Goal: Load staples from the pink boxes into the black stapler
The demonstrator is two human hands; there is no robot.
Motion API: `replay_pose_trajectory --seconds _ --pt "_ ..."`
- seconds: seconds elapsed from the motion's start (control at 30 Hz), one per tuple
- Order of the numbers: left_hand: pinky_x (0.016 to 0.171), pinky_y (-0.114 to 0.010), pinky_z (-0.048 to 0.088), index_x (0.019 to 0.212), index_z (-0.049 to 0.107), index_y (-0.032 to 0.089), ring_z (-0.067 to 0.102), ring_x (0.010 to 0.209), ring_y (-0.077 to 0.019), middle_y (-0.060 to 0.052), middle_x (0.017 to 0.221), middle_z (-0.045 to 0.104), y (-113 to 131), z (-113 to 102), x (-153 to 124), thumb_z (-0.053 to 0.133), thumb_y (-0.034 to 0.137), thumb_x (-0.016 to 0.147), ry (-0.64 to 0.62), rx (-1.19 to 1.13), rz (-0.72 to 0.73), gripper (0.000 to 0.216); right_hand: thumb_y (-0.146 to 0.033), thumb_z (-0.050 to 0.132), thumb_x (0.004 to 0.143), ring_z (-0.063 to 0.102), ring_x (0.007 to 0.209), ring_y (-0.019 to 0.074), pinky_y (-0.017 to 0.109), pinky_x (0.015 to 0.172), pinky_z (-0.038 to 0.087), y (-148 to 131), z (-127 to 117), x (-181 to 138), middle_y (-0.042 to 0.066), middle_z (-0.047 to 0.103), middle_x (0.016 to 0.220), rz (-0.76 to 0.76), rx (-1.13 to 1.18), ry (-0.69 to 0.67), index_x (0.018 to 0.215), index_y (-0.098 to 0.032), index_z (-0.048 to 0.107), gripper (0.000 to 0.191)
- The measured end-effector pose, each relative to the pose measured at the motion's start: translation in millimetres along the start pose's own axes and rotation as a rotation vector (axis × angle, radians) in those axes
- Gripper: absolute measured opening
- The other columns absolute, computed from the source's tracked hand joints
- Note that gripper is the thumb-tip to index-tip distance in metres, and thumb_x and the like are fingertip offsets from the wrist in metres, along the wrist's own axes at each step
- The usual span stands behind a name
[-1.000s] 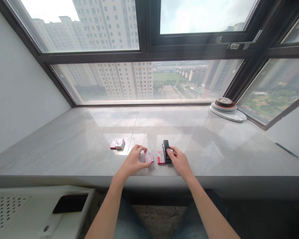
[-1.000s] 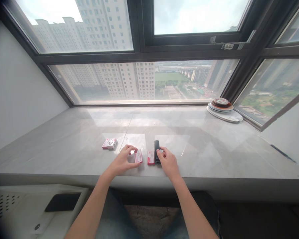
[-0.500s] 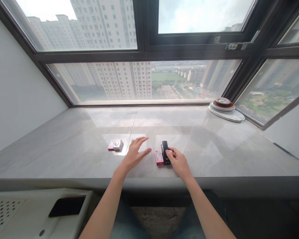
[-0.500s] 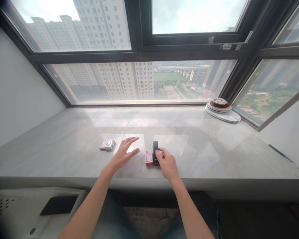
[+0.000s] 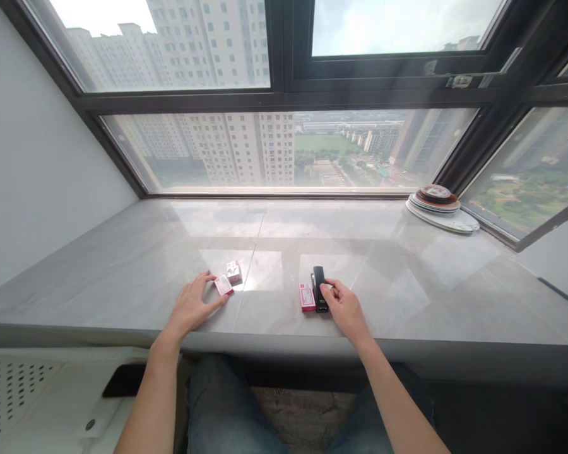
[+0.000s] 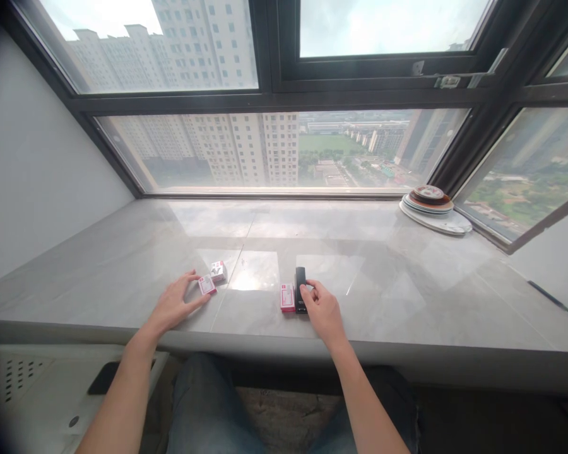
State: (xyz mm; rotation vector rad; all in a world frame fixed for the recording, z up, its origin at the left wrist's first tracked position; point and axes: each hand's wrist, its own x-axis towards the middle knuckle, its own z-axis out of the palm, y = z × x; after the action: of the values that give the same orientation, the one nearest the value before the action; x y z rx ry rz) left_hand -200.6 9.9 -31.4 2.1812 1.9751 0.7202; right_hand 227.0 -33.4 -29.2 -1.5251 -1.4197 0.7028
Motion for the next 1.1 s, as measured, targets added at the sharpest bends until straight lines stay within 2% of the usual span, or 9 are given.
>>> replay_pose_trajectory --seconds 0.17,0.33,0.43,0.57,0.77,0.87,0.93,1.0,1.1 --pt "0.107 -0.043 0.046 0.123 0.061 0.03 0.058 0.123 -0.0282 -0.004 0.127 0.064 80 6 -34 0.076 0.05 0.081 -0.067 -0.262 0.112 0.049 -0.064 0.048 0.097 0.053 0.062 0.0163 0.027 0.061 0.04 -2 2 -1 -0.002 0.058 0.067 -0.01 -0.053 -0.004 0.118 -0.021 0.071 0.053" --pt "0.101 -0.042 0.05 0.132 0.058 0.031 0.062 0.116 -0.0255 -0.006 0.125 0.064 167 35 -16 0.078 0.042 0.081 -0.165 -0.526 0.235 0.055 -0.063 0.045 0.099 0.055 0.063 0.0172 0.027 0.062 0.04 -4 2 -2 -0.001 0.059 0.067 -0.017 -0.072 -0.002 0.119 -0.021 0.07 0.053" --pt "0.098 -0.041 0.05 0.133 0.059 0.031 0.063 0.112 -0.0258 -0.006 0.122 0.066 194 50 4 0.083 0.044 0.077 -0.251 -0.555 0.319 0.062 -0.062 0.044 0.099 0.054 0.062 0.0173 0.027 0.061 0.039 -6 0 -2 -0.001 0.058 0.066 -0.03 -0.077 -0.003 0.118 -0.021 0.07 0.053" --pt "0.096 -0.041 0.05 0.133 0.061 0.032 0.064 0.106 -0.0259 -0.005 0.117 0.068 208 58 16 0.087 0.051 0.072 -0.299 -0.529 0.369 0.069 -0.063 0.042 0.099 0.053 0.061 0.0174 0.027 0.061 0.039 -9 -1 -2 -0.001 0.057 0.065 -0.035 -0.073 -0.01 0.114 -0.021 0.07 0.052" --pt "0.102 -0.038 0.049 0.142 0.056 0.039 0.06 0.116 -0.0254 -0.002 0.13 0.064 205 46 12 0.082 0.061 0.074 -0.235 -0.431 0.301 0.076 -0.065 0.045 0.098 0.055 0.065 0.0183 0.029 0.066 0.043 -12 -10 -5 -0.001 0.058 0.068 0.012 0.006 -0.012 0.126 -0.02 0.067 0.058" --pt "0.101 -0.04 0.048 0.134 0.06 0.032 0.058 0.117 -0.0258 -0.005 0.126 0.064 165 23 20 0.045 0.061 0.1 -0.07 -0.357 0.093 0.048 -0.067 0.059 0.09 0.058 0.067 0.019 0.03 0.067 0.046 -10 -19 -10 -0.002 0.059 0.07 0.068 0.036 -0.072 0.141 -0.018 0.059 0.07" --pt "0.099 -0.047 0.045 0.13 0.059 0.021 0.058 0.111 -0.0299 -0.011 0.114 0.065 128 7 28 0.028 0.055 0.105 0.056 -0.275 -0.119 0.053 -0.065 0.072 0.08 0.058 0.065 0.0195 0.03 0.064 0.045 -9 -24 -13 -0.003 0.058 0.067 0.096 0.006 -0.146 0.148 -0.019 0.054 0.084" --pt "0.09 -0.047 0.046 0.131 0.057 0.018 0.061 0.098 -0.0303 -0.009 0.097 0.067 95 -1 36 0.031 0.055 0.104 0.103 -0.188 -0.332 0.053 -0.061 0.08 0.072 0.057 0.061 0.0196 0.029 0.058 0.041 -11 -27 -13 -0.004 0.059 0.064 0.091 -0.038 -0.22 0.149 -0.022 0.053 0.09" --pt "0.084 -0.042 0.046 0.129 0.06 0.02 0.065 0.091 -0.0291 -0.006 0.089 0.07 81 8 44 0.038 0.056 0.102 0.042 -0.165 -0.355 0.05 -0.053 0.084 0.068 0.061 0.064 0.0207 0.028 0.058 0.039 -19 -26 -6 -0.003 0.067 0.071 0.027 -0.077 -0.314 0.138 -0.03 0.062 0.078"
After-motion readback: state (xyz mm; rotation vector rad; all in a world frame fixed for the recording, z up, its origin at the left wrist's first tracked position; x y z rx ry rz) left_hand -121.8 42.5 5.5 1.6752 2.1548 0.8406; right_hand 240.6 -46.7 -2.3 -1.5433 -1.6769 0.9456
